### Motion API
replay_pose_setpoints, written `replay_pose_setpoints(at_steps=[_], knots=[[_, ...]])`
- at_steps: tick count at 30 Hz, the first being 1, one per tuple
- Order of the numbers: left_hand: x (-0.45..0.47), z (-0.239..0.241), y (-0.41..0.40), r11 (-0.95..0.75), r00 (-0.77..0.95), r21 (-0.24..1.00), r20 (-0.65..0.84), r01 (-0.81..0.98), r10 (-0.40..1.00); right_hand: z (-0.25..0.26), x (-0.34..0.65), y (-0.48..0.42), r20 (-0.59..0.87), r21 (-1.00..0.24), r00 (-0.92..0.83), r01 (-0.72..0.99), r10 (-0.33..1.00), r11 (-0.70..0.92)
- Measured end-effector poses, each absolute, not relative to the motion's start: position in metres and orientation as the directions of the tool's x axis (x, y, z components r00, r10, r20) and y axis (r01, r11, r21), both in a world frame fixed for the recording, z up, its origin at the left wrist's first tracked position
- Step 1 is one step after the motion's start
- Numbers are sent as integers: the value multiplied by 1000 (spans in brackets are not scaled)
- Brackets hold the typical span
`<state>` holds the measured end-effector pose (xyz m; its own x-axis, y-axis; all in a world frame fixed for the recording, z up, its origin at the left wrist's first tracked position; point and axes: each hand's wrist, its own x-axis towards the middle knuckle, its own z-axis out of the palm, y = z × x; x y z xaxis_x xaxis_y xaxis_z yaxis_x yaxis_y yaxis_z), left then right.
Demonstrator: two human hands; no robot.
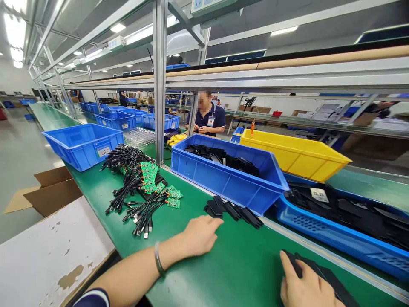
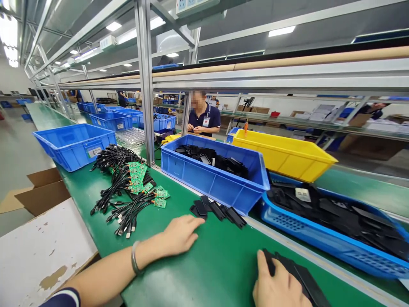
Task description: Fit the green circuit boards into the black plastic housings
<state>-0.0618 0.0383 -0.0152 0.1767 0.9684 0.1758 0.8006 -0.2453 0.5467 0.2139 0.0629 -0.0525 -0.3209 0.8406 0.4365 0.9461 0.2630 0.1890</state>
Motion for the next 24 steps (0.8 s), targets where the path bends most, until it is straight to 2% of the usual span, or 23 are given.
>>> replay_pose_setpoints(at_steps=[2, 7, 9, 12, 16, 17, 19, 20, 22, 24], knots=[[-87, -2, 42, -43, -18, 420, 139, 906, 990, -51, 206, 57, 457, 159, -362, 932, 812, 326], [-171, 9, 34, 348, -402, 291, 152, 891, 903, -57, 173, 44, 454, -41, -468, 839, 758, 542], [-198, 9, 22, 427, -472, 260, 145, 866, 870, -57, 165, 40, 440, -134, -469, 809, 766, 572], [-217, 13, 6, 442, -490, 257, 168, 859, 855, -51, 157, 33, 384, -320, -462, 746, 799, 585], [-197, 26, 1, 311, -405, 327, 274, 892, 872, -38, 145, 22, 232, -689, -467, 540, 853, 483], [-185, 27, 3, 252, -359, 348, 289, 903, 887, -35, 141, 19, 175, -796, -471, 449, 865, 406], [-157, 25, 12, 69, -204, 428, 278, 901, 939, -33, 132, 14, 38, -967, -464, 205, 885, 149], [-141, 21, 17, -44, -93, 475, 261, 879, 961, -33, 129, 13, -34, -999, -451, 52, 892, -12], [-113, 9, 32, -277, 173, 567, 231, 776, 957, -33, 124, 12, -157, -925, -406, -259, 900, -278], [-91, -3, 50, -396, 325, 571, 228, 718, 918, -34, 126, 15, -223, -807, -337, -463, 915, -367]])
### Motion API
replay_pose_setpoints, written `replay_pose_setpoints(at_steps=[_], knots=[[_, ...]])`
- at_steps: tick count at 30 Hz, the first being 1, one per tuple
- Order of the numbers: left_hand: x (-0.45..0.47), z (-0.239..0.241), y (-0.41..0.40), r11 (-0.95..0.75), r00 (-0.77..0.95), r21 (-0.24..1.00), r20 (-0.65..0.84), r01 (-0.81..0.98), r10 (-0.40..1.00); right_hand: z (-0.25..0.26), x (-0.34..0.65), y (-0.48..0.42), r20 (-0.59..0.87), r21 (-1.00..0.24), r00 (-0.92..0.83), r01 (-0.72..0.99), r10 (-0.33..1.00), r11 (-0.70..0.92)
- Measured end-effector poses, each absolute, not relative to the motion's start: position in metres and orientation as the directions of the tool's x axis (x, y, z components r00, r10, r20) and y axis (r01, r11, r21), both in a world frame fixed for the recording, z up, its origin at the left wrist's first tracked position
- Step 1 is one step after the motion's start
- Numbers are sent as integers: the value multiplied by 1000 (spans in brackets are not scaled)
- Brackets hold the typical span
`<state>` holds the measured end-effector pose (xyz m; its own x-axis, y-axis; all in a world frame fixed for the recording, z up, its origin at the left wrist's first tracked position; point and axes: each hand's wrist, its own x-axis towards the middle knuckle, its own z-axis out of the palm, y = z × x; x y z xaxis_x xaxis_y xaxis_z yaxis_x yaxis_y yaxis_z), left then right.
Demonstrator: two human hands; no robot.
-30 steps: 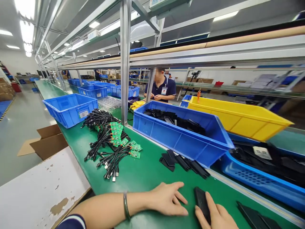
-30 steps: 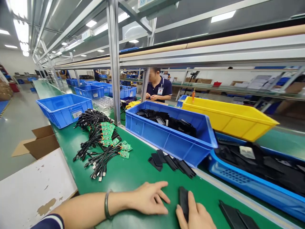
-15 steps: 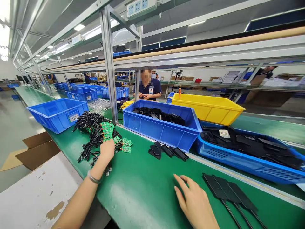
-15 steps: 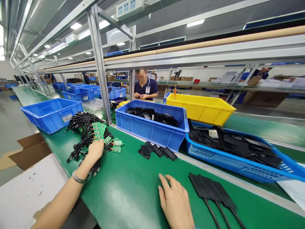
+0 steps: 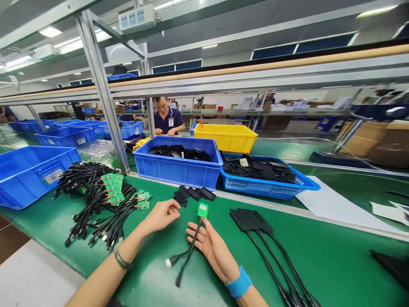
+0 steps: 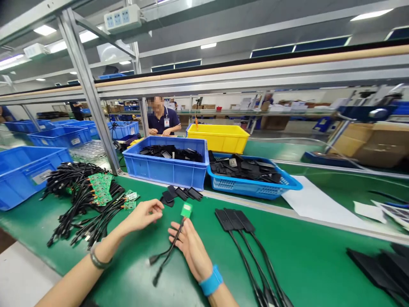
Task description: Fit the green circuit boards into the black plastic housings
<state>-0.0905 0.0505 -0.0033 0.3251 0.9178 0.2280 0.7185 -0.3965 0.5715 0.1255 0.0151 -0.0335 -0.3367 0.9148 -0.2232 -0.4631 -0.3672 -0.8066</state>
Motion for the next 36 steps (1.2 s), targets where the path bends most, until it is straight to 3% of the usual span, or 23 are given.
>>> replay_pose_setpoints(at_steps=[3, 13, 17, 20, 23, 25, 27, 28, 31, 36], knots=[[-68, -17, 84, -429, 353, 496, 245, 755, 903, -31, 136, 23, -241, -802, -203, -509, 949, -313], [-30, -28, 164, -499, 444, 302, 236, 812, 865, -24, 162, 38, -124, -961, -21, -248, 992, -125], [-36, -28, 156, -470, 413, 305, 234, 828, 880, -14, 170, 36, 97, -992, -1, 79, 995, 97], [-39, -25, 135, -441, 366, 366, 257, 820, 894, -6, 176, 32, 342, -883, -15, 336, 940, 327], [-39, -25, 108, -404, 306, 450, 276, 796, 911, -1, 178, 28, 463, -772, -51, 467, 885, 431], [-37, -28, 89, -343, 255, 653, 230, 676, 939, -1, 176, 26, 491, -724, -90, 510, 867, 463], [-37, -34, 75, -205, 219, 909, 131, 363, 967, -1, 173, 24, 499, -692, -148, 525, 854, 495], [-37, -36, 69, -116, 212, 978, 79, 172, 974, -2, 172, 23, 498, -683, -174, 525, 850, 508], [-39, -41, 57, 49, 204, 979, -9, -196, 979, -4, 168, 20, 477, -686, -220, 512, 851, 517], [-42, -37, 48, 232, 215, 822, -137, -520, 967, -8, 165, 18, 420, -716, -256, 496, 871, 491]])
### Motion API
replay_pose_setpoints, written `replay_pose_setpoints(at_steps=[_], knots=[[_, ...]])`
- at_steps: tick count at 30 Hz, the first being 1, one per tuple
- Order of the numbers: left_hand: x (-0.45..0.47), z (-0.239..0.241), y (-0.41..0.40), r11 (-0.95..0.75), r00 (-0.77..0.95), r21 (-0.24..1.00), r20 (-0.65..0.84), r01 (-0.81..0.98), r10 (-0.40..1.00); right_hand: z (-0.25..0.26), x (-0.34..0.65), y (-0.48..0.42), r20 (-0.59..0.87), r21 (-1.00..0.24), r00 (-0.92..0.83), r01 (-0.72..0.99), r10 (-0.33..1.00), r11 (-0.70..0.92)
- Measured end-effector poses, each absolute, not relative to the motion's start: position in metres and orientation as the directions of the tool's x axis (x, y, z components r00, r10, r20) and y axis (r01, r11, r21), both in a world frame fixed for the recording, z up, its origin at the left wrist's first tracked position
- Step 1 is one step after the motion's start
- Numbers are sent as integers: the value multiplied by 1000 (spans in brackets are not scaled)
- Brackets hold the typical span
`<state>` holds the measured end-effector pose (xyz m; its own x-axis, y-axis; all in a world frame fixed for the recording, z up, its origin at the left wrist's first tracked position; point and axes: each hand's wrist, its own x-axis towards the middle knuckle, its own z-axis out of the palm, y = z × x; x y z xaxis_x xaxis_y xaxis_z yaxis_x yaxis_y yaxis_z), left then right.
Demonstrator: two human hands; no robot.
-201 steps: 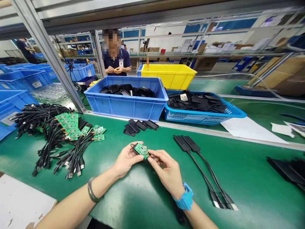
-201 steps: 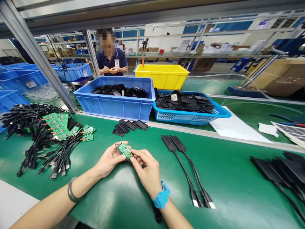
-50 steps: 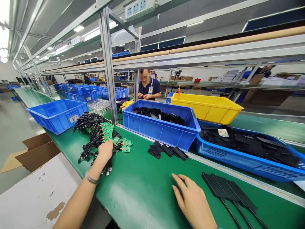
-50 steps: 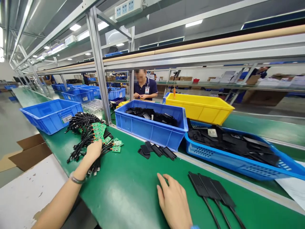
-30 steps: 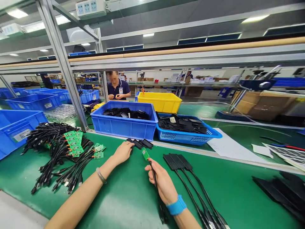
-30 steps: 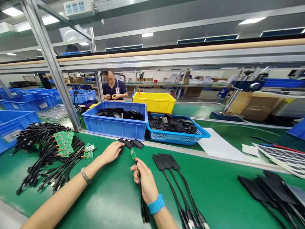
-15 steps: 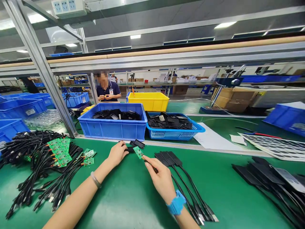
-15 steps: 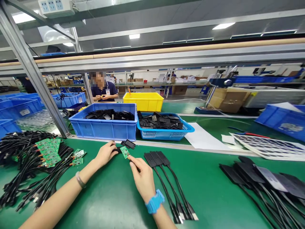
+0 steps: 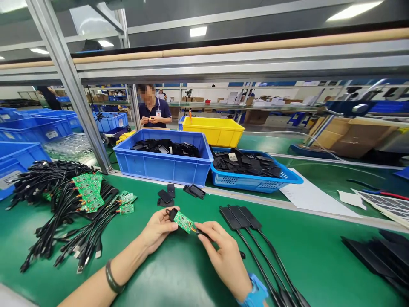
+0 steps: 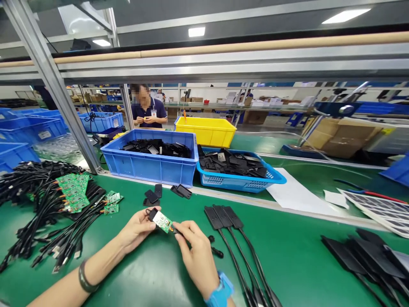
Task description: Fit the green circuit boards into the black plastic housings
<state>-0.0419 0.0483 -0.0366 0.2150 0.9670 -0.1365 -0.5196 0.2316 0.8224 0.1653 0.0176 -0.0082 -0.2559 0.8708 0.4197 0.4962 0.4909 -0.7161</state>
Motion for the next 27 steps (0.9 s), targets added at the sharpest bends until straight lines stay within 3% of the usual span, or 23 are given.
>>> replay_pose_setpoints(at_steps=[6, 15, 27], knots=[[-33, -33, 39, 352, 324, 700, -179, -622, 929, -12, 161, 16, 389, -757, -221, 476, 894, 447], [-29, -31, 31, 303, 360, 756, -96, -580, 928, -12, 157, 14, 419, -708, -312, 476, 853, 522], [-17, -38, 27, 278, 215, 796, -190, -538, 958, -18, 153, 10, 329, -694, -381, 523, 864, 494]])
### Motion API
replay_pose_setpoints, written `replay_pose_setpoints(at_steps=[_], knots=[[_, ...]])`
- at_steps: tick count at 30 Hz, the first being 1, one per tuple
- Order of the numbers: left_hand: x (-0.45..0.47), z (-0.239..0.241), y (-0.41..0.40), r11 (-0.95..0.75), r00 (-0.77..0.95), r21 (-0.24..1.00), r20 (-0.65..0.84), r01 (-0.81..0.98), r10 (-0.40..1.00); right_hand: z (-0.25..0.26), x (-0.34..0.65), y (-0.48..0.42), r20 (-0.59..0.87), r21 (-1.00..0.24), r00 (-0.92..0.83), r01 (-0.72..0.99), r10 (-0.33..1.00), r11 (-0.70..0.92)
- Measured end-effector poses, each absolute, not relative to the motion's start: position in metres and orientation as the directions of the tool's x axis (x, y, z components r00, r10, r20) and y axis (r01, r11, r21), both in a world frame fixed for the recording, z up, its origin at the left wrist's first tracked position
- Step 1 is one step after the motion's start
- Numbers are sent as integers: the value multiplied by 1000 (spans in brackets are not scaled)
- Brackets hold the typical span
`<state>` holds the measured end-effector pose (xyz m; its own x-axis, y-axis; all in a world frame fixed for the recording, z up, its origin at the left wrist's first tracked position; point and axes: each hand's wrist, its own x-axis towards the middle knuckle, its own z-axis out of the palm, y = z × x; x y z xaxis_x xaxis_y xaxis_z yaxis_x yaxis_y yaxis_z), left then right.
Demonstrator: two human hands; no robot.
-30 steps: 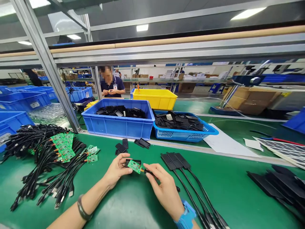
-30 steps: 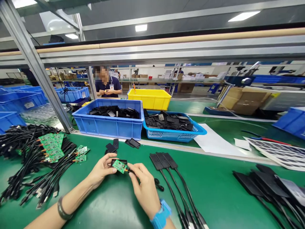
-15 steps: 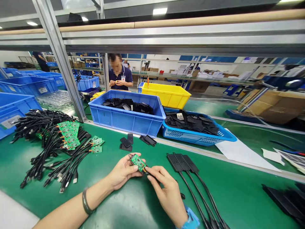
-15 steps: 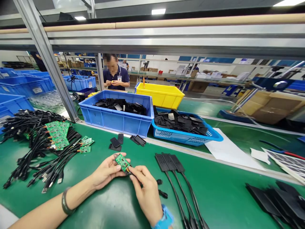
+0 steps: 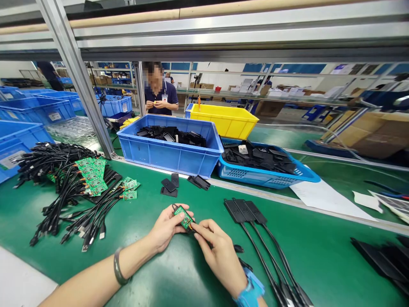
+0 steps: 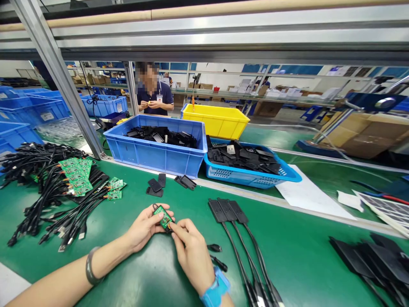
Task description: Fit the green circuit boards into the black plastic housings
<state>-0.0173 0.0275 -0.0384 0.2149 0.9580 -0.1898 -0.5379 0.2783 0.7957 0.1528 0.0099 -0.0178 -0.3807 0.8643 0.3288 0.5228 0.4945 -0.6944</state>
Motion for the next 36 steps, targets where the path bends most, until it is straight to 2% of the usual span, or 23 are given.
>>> replay_pose_setpoints(at_steps=[10, 14, 18, 21, 24, 29, 32, 36], knots=[[-13, -35, 25, 239, 118, 845, -208, -479, 971, -19, 149, 7, 253, -743, -386, 510, 887, 433], [-14, -34, 26, 202, 98, 865, -177, -458, 979, -20, 148, 8, 220, -782, -336, 500, 916, 372], [-14, -35, 25, 168, 76, 905, -151, -391, 986, -21, 148, 11, 100, -822, -248, 525, 964, 221], [-13, -36, 22, 131, 80, 935, -111, -329, 991, -23, 148, 14, 25, -821, -288, 541, 957, 184], [-12, -36, 20, 127, 88, 941, -104, -314, 991, -26, 145, 13, -20, -870, -288, 477, 957, 126], [-11, -37, 19, 120, 81, 917, -97, -380, 992, -31, 137, 11, -55, -933, -192, 358, 980, 18], [-11, -38, 18, 104, 74, 905, -80, -412, 994, -33, 137, 14, -145, -956, -217, 283, 965, -79], [-12, -36, 17, 99, 73, 916, -77, -389, 994, -35, 140, 18, -198, -962, -293, 243, 935, -128]])
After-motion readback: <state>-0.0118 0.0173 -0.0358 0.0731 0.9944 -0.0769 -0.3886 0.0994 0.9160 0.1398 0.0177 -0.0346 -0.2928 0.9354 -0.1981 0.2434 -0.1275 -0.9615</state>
